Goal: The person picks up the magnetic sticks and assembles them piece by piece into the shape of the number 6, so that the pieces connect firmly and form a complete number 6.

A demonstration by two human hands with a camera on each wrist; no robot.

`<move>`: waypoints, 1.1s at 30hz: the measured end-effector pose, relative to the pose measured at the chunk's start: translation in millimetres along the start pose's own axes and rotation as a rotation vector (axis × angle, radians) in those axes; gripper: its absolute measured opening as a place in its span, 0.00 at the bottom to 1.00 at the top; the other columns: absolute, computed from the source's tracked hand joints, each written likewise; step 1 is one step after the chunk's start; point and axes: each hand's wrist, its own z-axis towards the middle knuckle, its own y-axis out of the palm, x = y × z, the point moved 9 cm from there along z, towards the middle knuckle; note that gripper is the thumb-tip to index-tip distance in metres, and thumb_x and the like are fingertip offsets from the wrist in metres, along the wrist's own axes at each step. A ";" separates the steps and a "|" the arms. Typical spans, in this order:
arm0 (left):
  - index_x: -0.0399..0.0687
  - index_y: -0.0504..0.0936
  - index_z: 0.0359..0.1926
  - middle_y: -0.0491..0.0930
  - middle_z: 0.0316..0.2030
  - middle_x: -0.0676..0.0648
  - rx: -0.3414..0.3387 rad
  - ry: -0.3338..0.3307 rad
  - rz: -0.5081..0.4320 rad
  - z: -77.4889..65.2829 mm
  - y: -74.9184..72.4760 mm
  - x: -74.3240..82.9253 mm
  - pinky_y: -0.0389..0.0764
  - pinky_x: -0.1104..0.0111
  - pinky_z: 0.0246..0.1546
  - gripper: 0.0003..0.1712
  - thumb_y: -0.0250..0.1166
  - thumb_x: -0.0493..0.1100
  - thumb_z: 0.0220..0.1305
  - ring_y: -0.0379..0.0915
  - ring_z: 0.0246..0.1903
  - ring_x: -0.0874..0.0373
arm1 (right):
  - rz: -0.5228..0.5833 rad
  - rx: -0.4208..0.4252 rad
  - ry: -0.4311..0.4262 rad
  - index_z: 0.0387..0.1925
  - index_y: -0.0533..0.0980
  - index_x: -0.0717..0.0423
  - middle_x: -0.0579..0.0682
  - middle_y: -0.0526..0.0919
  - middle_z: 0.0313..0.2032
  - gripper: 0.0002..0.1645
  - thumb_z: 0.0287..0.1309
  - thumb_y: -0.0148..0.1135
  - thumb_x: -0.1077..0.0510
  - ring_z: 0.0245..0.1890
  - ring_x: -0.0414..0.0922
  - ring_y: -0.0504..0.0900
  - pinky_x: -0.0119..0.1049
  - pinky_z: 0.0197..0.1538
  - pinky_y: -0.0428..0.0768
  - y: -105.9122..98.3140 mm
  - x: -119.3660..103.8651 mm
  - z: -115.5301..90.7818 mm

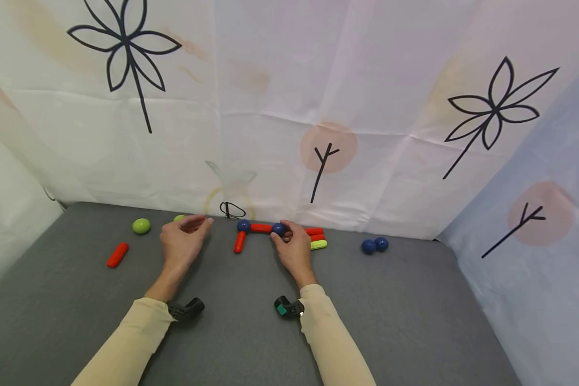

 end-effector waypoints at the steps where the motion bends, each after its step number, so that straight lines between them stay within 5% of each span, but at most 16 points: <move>1: 0.36 0.88 0.47 0.88 0.39 0.40 0.021 0.014 -0.014 2.7 -5.1 -0.6 0.79 0.71 0.36 0.15 0.73 0.41 0.63 0.85 0.38 0.48 | -0.001 0.000 -0.001 0.56 0.81 0.60 0.58 0.84 0.44 0.24 0.59 0.74 0.59 0.40 0.52 0.83 0.48 0.47 0.82 0.1 0.0 0.0; 5: 0.33 0.87 0.48 0.87 0.41 0.38 0.110 0.060 -0.074 11.2 -25.2 -6.6 0.76 0.75 0.38 0.16 0.74 0.38 0.62 0.83 0.39 0.45 | -0.001 0.000 -0.001 0.56 0.81 0.60 0.58 0.84 0.44 0.24 0.59 0.74 0.59 0.40 0.52 0.83 0.48 0.47 0.82 0.2 0.0 0.1; 11: 0.35 0.86 0.53 0.85 0.48 0.37 0.165 0.052 -0.088 18.5 -43.1 -25.8 0.74 0.59 0.50 0.20 0.74 0.38 0.62 0.79 0.47 0.42 | -0.004 0.001 -0.002 0.56 0.81 0.60 0.58 0.84 0.43 0.24 0.59 0.74 0.59 0.40 0.52 0.83 0.48 0.47 0.82 -0.6 -1.5 -0.5; 19: 0.37 0.80 0.63 0.81 0.58 0.35 0.023 -0.016 0.048 20.9 -36.1 -40.2 0.69 0.51 0.64 0.27 0.72 0.39 0.64 0.77 0.58 0.41 | 0.010 -0.016 0.011 0.57 0.81 0.60 0.59 0.83 0.45 0.24 0.60 0.74 0.60 0.41 0.53 0.82 0.48 0.48 0.82 0.7 -0.1 -0.3; 28: 0.37 0.85 0.56 0.84 0.48 0.33 -0.015 0.008 0.117 21.2 -31.1 -40.2 0.74 0.51 0.53 0.21 0.73 0.37 0.63 0.80 0.48 0.40 | 0.011 -0.013 0.023 0.56 0.81 0.60 0.59 0.84 0.44 0.24 0.59 0.74 0.59 0.40 0.52 0.82 0.48 0.48 0.82 0.2 -0.2 0.1; 33: 0.37 0.85 0.57 0.85 0.49 0.35 -0.182 0.005 0.075 20.4 -16.1 -35.6 0.80 0.57 0.49 0.22 0.74 0.38 0.62 0.82 0.49 0.43 | 0.006 -0.019 0.014 0.57 0.81 0.59 0.59 0.83 0.45 0.26 0.58 0.75 0.58 0.41 0.53 0.82 0.48 0.48 0.82 0.2 -0.5 -0.1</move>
